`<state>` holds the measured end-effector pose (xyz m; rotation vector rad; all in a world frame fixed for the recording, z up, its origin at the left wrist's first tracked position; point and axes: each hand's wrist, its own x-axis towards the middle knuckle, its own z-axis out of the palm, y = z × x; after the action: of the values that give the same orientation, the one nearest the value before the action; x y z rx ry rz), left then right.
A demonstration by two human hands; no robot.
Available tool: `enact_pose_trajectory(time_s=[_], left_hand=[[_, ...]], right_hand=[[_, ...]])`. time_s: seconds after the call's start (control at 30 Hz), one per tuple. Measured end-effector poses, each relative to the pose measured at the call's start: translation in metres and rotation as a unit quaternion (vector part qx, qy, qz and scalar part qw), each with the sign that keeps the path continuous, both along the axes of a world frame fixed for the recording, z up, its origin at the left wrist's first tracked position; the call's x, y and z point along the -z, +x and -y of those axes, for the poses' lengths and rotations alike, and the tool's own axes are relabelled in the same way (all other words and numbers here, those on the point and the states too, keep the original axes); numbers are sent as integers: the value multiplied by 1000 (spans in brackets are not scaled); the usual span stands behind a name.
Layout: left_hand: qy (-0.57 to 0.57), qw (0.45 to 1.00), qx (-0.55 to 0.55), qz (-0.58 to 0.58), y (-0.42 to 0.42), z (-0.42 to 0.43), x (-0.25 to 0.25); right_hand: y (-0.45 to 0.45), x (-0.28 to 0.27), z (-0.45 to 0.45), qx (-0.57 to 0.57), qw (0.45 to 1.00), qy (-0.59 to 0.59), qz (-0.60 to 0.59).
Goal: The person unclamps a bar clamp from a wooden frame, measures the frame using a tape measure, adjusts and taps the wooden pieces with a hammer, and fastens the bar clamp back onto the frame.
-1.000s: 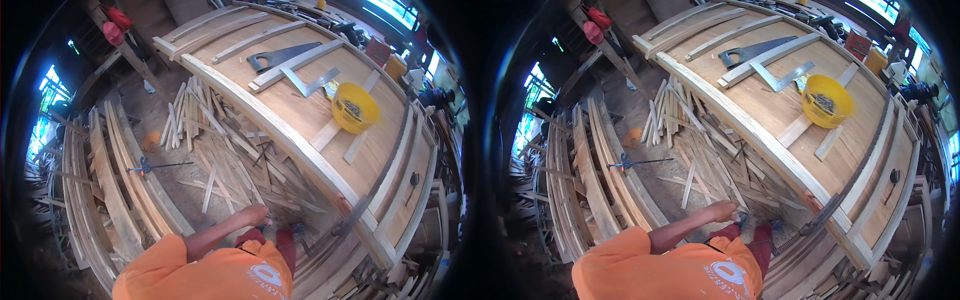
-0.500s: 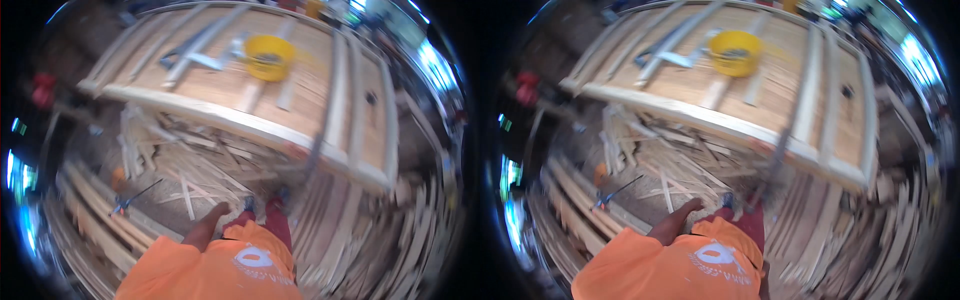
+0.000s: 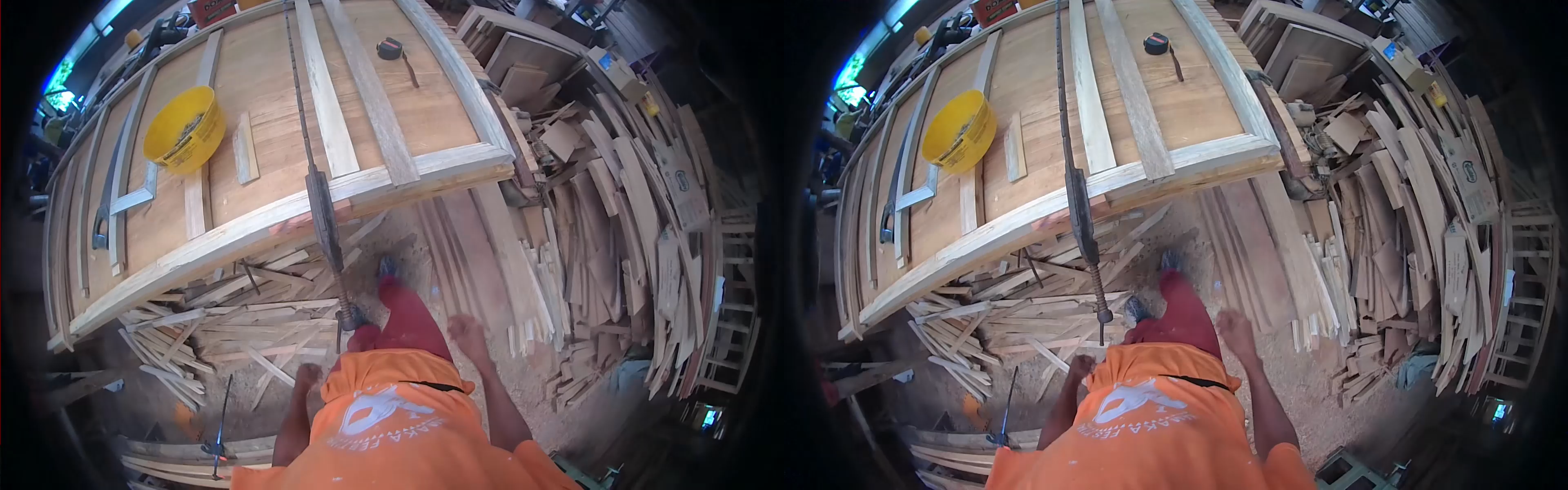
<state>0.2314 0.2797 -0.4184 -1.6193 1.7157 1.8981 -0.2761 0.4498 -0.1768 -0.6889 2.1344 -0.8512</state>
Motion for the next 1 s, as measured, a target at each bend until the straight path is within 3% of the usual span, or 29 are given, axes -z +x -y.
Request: enact_pose_trajectory(time_s=[0.1, 0.17, 0.33, 0.47, 0.57, 0.7, 0.77, 0.9, 0.97, 1.0], left_hand=[[33, 982, -184, -40, -19, 28, -29], [-34, 976, -201, -70, -26, 60, -52], [-175, 913, -351, -110, -107, 126, -287], [-298, 856, -406, -118, -186, 148, -425], [-344, 838, -403, -127, -258, 151, -495], [-371, 840, -358, -169, -340, 151, -518], [-356, 851, -361, -135, -371, 145, -530], [-336, 852, -382, -123, -404, 131, -519], [-356, 844, -385, -111, -415, 128, -509], [-380, 850, -359, -64, -418, 128, -507]], right_hand=[[-26, -110, 82, 88, 990, -104, 43], [-39, -170, 129, 68, 985, -158, 29], [-64, -238, 207, -48, 972, -227, 42], [-112, -277, 260, -200, 951, -234, 19], [-165, -305, 303, -273, 928, -254, -8], [-229, -316, 368, -304, 928, -216, -5], [-251, -319, 403, -337, 920, -186, -73], [-284, -304, 468, -387, 896, -194, -95], [-297, -288, 496, -389, 894, -216, -46], [-303, -282, 512, -406, 889, -206, -52]])
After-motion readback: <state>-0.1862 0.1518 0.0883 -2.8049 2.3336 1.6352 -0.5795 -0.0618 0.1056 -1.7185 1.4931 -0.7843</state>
